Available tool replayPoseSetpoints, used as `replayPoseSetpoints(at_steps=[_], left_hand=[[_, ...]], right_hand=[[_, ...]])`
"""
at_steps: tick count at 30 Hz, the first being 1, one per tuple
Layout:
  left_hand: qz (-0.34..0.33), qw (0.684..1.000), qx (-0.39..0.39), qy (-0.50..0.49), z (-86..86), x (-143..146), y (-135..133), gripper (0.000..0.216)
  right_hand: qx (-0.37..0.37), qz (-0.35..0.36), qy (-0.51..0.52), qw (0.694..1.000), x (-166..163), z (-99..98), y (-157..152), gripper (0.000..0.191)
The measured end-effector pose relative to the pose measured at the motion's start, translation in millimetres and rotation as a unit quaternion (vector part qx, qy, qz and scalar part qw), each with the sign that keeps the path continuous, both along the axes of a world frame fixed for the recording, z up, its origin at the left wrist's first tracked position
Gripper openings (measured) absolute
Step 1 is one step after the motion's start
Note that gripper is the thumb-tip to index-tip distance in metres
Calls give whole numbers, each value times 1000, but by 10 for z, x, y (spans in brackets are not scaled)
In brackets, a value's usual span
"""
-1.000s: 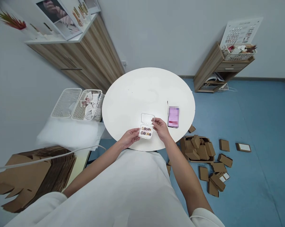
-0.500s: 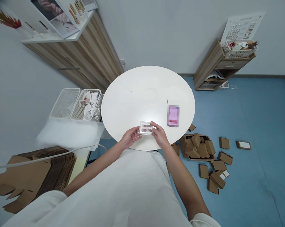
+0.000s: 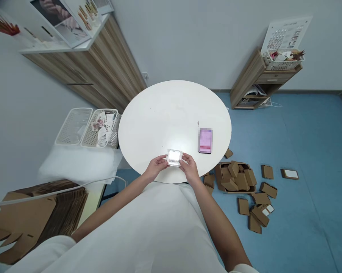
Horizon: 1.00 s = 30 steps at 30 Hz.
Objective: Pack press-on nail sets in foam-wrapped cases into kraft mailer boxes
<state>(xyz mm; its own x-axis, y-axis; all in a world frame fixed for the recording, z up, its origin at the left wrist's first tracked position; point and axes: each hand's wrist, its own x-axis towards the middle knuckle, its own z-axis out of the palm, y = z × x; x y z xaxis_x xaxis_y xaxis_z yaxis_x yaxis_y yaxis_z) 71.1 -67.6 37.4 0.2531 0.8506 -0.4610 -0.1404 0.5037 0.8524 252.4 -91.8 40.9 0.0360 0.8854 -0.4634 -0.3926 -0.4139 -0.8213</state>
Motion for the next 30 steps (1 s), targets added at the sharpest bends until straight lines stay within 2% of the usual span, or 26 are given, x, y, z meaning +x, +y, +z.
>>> replayPoseSetpoints(at_steps=[5,11,17,30], left_hand=[[6,1000,15,14,-9,-10,3,52],[-3,999,2,54,25,25,11,53],[-16,994,-8,107,45,-11,53,41],[22,996,23,88,-105,-26,91,29]], right_hand=[[-17,23,-37,999,11,4,-56,43],[-19,-12,-49,999,-9,-57,-51,40],[-16,-20,-39,999,-3,-73,-24,39],[-41,-11,-32,999,-72,-126,51,40]])
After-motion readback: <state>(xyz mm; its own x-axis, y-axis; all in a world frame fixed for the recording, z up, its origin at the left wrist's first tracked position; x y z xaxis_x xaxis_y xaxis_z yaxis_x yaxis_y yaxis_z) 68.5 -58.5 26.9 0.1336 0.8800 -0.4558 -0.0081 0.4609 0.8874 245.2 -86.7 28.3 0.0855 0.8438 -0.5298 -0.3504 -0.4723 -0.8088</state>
